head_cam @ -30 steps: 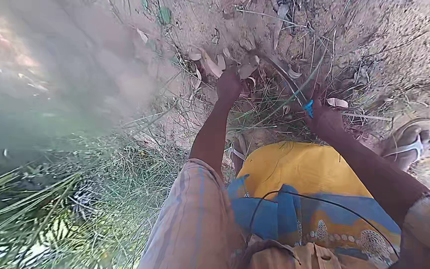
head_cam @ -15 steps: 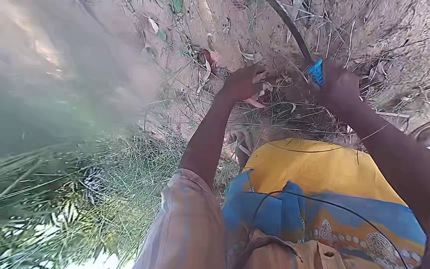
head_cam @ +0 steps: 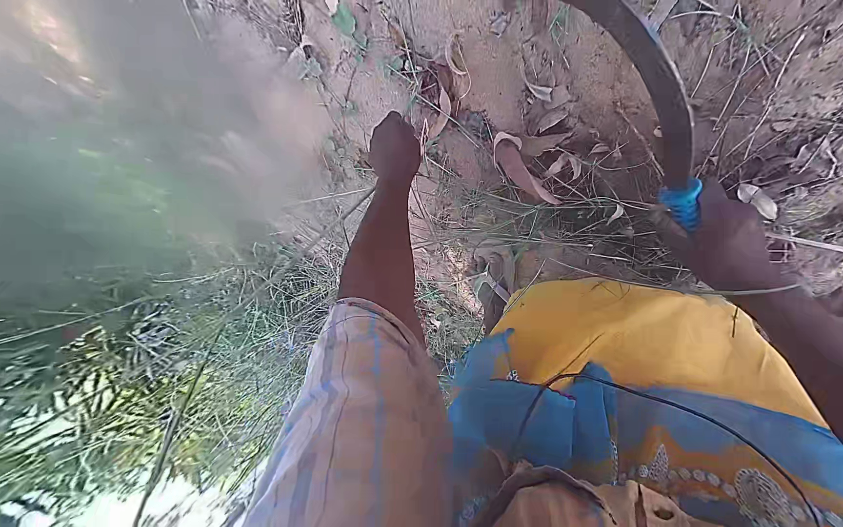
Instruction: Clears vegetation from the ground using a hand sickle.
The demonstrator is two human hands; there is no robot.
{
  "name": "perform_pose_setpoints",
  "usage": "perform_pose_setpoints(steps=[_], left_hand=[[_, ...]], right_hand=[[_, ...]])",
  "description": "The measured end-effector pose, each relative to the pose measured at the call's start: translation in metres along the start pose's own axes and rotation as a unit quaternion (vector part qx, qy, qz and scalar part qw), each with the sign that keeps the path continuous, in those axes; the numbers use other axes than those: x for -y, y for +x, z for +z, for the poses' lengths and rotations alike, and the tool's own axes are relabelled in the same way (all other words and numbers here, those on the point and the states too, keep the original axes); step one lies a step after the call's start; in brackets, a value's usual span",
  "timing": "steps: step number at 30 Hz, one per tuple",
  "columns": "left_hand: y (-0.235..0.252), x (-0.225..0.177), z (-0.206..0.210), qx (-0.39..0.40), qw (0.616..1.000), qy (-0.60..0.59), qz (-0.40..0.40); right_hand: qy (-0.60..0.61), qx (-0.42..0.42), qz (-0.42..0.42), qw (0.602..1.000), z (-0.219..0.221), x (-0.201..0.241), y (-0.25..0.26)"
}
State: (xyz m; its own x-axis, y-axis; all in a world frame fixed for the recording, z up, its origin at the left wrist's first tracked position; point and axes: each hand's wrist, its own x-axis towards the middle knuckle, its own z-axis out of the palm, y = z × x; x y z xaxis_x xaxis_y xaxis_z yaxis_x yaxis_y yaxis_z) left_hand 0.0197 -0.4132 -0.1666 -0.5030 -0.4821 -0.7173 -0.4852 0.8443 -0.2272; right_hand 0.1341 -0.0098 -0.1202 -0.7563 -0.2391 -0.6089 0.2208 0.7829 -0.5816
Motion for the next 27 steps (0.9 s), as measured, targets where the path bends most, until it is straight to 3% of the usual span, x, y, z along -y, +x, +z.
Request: perform_pose_setpoints(steps=[3, 5, 7, 9, 12, 14, 16, 18, 20, 22, 25, 27], left_hand=[[-0.012, 0.015, -0.001, -0.019, 0.997, -0.063, 0.045], [-0.017, 0.020, -0.002, -0.012, 0.996, -0.067, 0.058], [-0.022, 0.019, 0.000, 0.005, 0.996, -0.057, 0.074], [-0.036, 0.012, 0.013, 0.044, 0.989, -0.046, 0.134], [-0.082, 0.013, 0.036, 0.140, 0.970, 0.013, 0.198], [-0.108, 0.012, 0.037, 0.196, 0.957, 0.089, 0.192], [-0.124, 0.016, 0.034, 0.158, 0.960, 0.130, 0.192], [-0.116, 0.024, 0.028, 0.024, 0.974, 0.097, 0.201], [-0.093, 0.032, 0.021, -0.042, 0.986, 0.046, 0.153], [-0.078, 0.035, 0.016, 0.027, 0.998, 0.017, 0.051], [-0.079, 0.044, 0.032, 0.143, 0.989, -0.036, -0.030], [-0.096, 0.039, 0.036, 0.114, 0.993, -0.017, -0.037]], right_hand=[[0.018, 0.079, -0.024, 0.996, 0.027, 0.106, 0.101], [-0.011, 0.142, 0.008, 0.990, 0.059, 0.138, 0.127], [-0.038, 0.175, 0.055, 0.982, 0.085, 0.118, 0.109], [-0.043, 0.158, 0.089, 0.982, 0.084, 0.072, 0.064], [-0.099, 0.169, 0.122, 0.973, 0.047, 0.001, -0.026], [-0.133, 0.208, 0.164, 0.955, 0.013, -0.038, -0.078], [-0.128, 0.176, 0.159, 0.963, -0.007, -0.061, -0.123], [-0.099, 0.110, 0.117, 0.982, -0.015, -0.055, -0.132], [-0.050, 0.061, 0.061, 0.995, -0.013, -0.030, -0.101], [-0.001, 0.050, -0.001, 0.999, 0.001, 0.007, -0.043], [0.008, 0.118, -0.048, 0.992, 0.033, 0.080, 0.049], [-0.024, 0.189, -0.017, 0.981, 0.057, 0.106, 0.082]])
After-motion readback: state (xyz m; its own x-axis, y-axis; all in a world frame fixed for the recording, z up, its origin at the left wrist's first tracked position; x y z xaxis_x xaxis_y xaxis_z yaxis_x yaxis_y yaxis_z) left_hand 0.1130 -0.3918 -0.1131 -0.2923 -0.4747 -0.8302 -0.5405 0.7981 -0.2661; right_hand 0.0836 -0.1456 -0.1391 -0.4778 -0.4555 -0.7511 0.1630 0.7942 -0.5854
